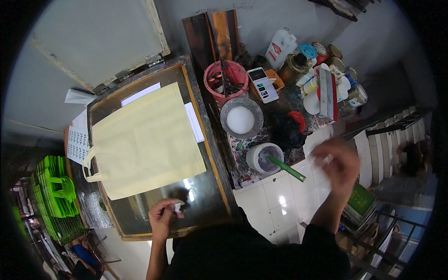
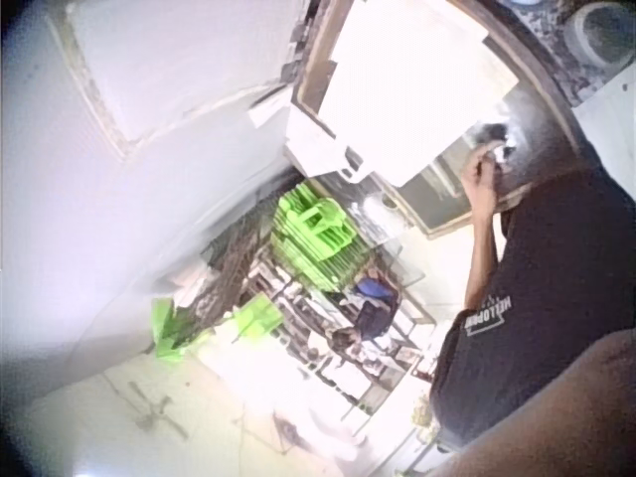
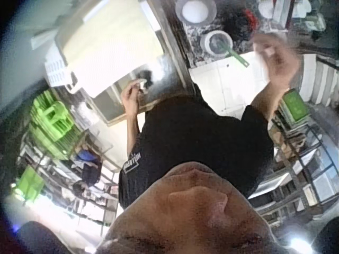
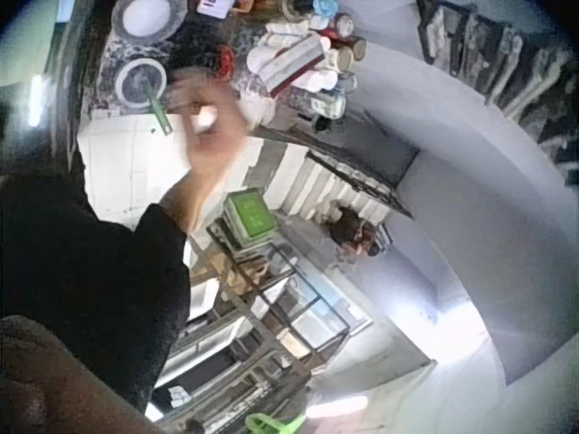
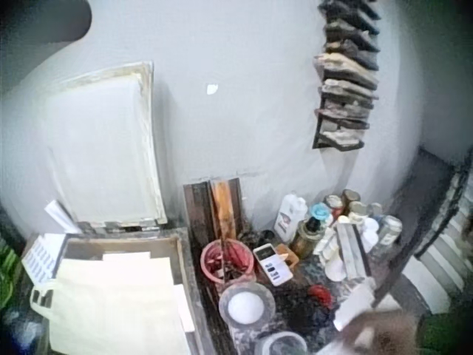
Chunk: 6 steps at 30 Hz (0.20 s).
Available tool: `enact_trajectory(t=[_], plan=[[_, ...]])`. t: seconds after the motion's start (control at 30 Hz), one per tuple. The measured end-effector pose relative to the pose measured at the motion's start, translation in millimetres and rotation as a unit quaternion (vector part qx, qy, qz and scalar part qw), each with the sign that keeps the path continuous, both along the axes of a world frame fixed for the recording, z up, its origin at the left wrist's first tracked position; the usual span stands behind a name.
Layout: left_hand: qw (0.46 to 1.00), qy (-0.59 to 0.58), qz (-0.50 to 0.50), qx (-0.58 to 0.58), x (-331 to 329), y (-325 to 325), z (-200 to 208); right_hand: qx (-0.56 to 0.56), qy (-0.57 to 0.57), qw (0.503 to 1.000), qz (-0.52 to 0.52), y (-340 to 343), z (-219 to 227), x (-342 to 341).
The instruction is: The person prepares a screen for printing by aligning a printed graphic sheet and securing it with tape onto a canvas bag placed on a light table, then lowers a screen frame over it.
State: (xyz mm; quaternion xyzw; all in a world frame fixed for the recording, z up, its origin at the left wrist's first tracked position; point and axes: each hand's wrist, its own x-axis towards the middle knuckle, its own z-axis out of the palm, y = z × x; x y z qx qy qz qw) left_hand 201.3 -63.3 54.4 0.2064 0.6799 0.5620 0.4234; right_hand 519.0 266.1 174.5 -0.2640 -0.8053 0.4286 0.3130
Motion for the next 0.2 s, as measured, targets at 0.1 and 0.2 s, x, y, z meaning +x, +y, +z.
enact_trajectory(t=[0.1,0.2], plan=[[0.997,-0.047,-0.058,0.037,15,15,18,-0.171,-0.005,0.962,0.212,-81,-14,-60],[0.988,-0.039,-0.127,0.074,25,16,23,0.008,-0.114,0.959,0.261,-144,-61,-96]])
